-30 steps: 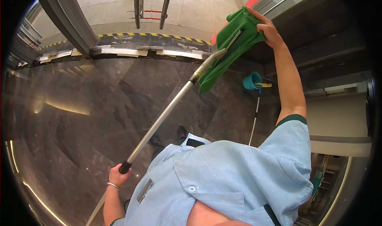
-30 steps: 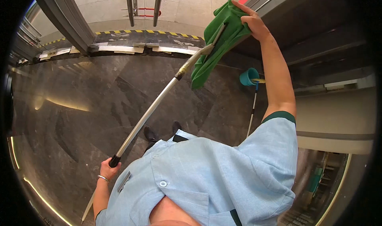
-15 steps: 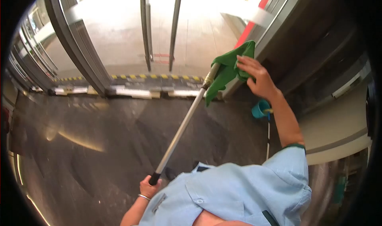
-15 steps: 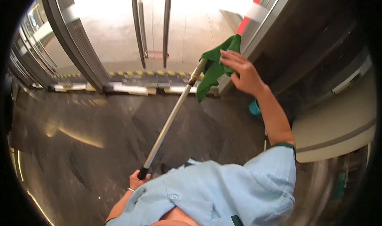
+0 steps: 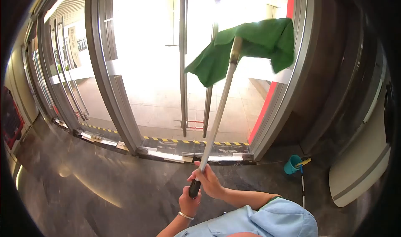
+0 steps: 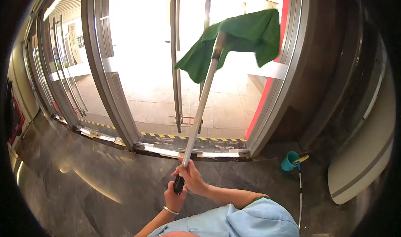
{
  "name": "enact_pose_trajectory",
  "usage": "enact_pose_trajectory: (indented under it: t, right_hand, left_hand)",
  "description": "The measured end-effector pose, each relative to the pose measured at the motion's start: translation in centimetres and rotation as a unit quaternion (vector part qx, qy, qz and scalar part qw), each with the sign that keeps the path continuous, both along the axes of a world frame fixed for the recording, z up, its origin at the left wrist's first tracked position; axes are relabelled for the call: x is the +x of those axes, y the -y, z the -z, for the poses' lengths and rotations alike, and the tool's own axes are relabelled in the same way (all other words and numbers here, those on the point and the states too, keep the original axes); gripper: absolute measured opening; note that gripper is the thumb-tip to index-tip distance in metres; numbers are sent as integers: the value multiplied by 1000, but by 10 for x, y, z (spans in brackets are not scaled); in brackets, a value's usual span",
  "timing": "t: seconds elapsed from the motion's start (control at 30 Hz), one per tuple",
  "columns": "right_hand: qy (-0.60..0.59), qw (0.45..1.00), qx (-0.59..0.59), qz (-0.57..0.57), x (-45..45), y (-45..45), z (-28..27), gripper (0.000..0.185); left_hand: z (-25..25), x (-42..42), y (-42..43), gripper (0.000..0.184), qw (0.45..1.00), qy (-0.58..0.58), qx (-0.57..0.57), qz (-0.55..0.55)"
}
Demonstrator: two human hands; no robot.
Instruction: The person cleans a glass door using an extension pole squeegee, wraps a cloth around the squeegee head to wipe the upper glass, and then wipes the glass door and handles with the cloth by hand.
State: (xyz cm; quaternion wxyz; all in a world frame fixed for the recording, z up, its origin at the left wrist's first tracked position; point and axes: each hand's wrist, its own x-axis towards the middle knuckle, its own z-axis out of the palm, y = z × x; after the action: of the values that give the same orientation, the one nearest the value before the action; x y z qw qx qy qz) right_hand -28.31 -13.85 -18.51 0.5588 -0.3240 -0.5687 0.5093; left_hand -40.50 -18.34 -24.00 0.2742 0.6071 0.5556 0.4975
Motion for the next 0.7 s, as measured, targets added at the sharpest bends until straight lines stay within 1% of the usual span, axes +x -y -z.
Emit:
enact_pose_trajectory:
  t: [0.03, 0.1, 0.13, 0.17, 0.2, 0.23, 0.27, 0.3, 0.33, 0.37, 0.43, 0.47, 0.5, 0.53, 0.57, 0.7]
  right_hand:
    - [0, 1000, 5, 0, -1, -7, -12, 38]
    - [-95, 995, 21, 2, 2, -40, -43, 33]
    - [-104, 993, 51, 18, 7, -60, -55, 32]
    - [-111, 990, 78, 34, 15, -79, -69, 31]
    - [-120, 986, 103, 57, 21, -96, -98, 29]
    - [-141, 984, 99, 45, 31, -119, -120, 31]
    - [-114, 984, 113, 76, 37, -137, -151, 33]
    - [-123, 983, 117, 77, 44, -158, -178, 34]
    - [-105, 980, 137, 96, 51, -182, -200, 35]
    - [-105, 978, 146, 106, 56, -204, -219, 30]
    - [-80, 978, 159, 107, 56, -233, -248, 32]
    - [-65, 978, 161, 113, 52, -245, -253, 33]
    - [-60, 979, 157, 112, 51, -254, -253, 33]
    - [-69, 981, 150, 107, 49, -263, -252, 33]
    - [-79, 981, 148, 101, 47, -273, -254, 33]
    - [-48, 980, 141, 132, 36, -292, -242, 32]
  left_hand:
    - [-9, 5, -10, 33, 999, 22, 17, 16]
    - [-32, 8, -33, 34, 999, 19, 35, 35]
    - [-41, 11, -44, 35, 997, 19, 46, 52]
    - [-46, 14, -53, 30, 996, 47, 58, 54]
    - [-35, 16, -65, 30, 996, 51, 60, 52]
    - [-10, 14, -78, 27, 996, -9, 39, 80]
    - [20, 10, -88, 25, 991, -72, 17, 109]
    - [59, 5, -97, 23, 985, -8, -64, 162]
    - [89, -1, -104, 27, 965, 54, -143, 213]
    - [98, -3, -108, 27, 966, 51, -140, 212]
    - [105, -3, -120, 40, 938, 215, -211, 172]
    - [106, -2, -131, 40, 937, 218, -212, 171]
    - [105, 3, -143, 42, 968, 140, -185, 100]
    - [105, 7, -151, 44, 986, 60, -155, 29]
    - [108, 11, -152, 44, 996, 27, -89, 1]
    - [105, -2, -165, 46, 994, 45, -100, -20]
